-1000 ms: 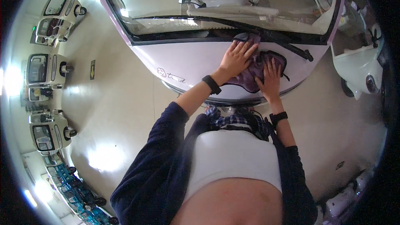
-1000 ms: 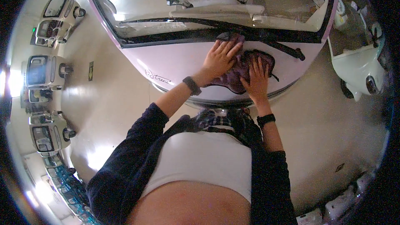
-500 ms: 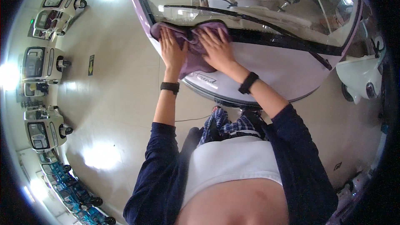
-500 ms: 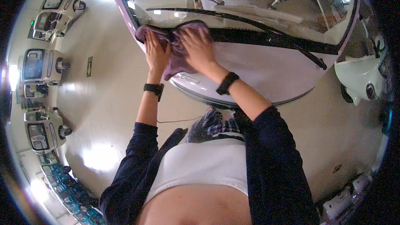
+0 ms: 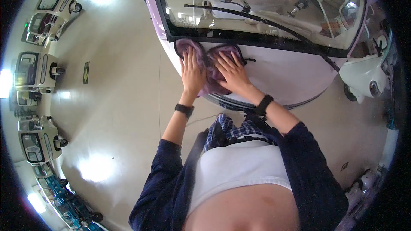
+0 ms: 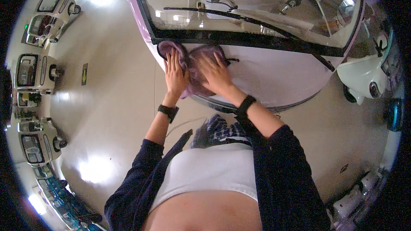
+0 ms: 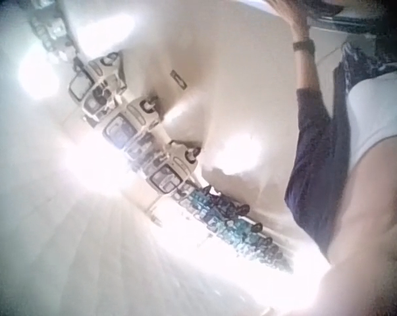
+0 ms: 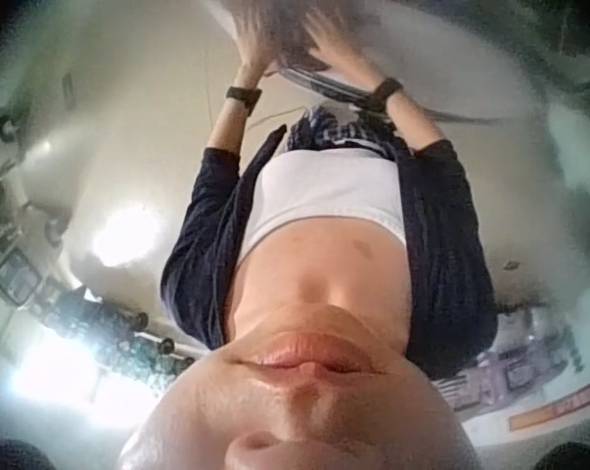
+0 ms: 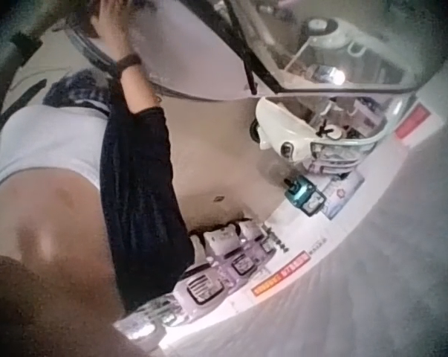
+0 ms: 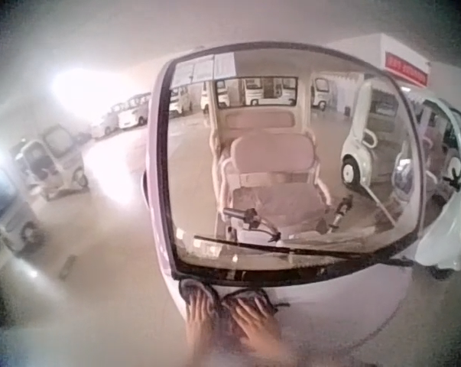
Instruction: Cleaning the exterior panels and windshield of small electric vehicles with a cloth.
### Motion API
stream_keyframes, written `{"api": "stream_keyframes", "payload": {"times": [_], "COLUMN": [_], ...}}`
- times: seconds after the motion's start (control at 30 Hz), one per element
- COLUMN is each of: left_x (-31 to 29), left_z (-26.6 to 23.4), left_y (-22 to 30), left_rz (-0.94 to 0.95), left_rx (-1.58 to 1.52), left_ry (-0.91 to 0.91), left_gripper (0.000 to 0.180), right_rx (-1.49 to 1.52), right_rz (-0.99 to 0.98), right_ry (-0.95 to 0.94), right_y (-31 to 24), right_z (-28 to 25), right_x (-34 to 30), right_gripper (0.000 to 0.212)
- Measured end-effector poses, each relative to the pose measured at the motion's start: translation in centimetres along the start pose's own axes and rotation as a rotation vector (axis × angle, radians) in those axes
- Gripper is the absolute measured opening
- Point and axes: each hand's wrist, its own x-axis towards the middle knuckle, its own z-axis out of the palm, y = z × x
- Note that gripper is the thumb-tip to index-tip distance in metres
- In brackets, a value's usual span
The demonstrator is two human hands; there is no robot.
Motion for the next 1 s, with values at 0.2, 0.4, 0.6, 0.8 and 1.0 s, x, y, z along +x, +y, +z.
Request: {"api": "stream_keyframes", "payload": {"times": [0.2, 0.4, 0.6, 0.8, 1.0], "left_x": [6.9, 5.0, -0.4, -2.9, -3.4], "left_z": [-2.0, -0.8, 0.6, 2.1, 3.4], "left_y": [-1.4, -0.8, 1.8, 4.5, 7.8], "left_rz": [0.052, 0.072, 0.18, 0.199, 0.283], "left_rx": [0.221, 0.169, 0.074, 0.103, 0.103], "left_ry": [0.161, 0.173, 0.02, -0.017, -0.016], "left_gripper": [0.064, 0.064, 0.063, 0.064, 0.063], "right_rx": [-0.235, -0.12, -0.094, -0.031, 0.068], "right_rz": [-0.121, -0.149, -0.087, -0.058, -0.089], "right_ry": [0.155, 0.111, -0.011, 0.005, 0.014], "right_y": [1.8, 1.9, 1.0, 1.5, 4.7], "right_z": [-3.5, -2.5, -0.8, 0.1, -1.2], "right_x": [8.4, 6.3, -0.5, -5.0, -7.8], "right_gripper": [0.077, 0.075, 0.073, 0.074, 0.068]}}
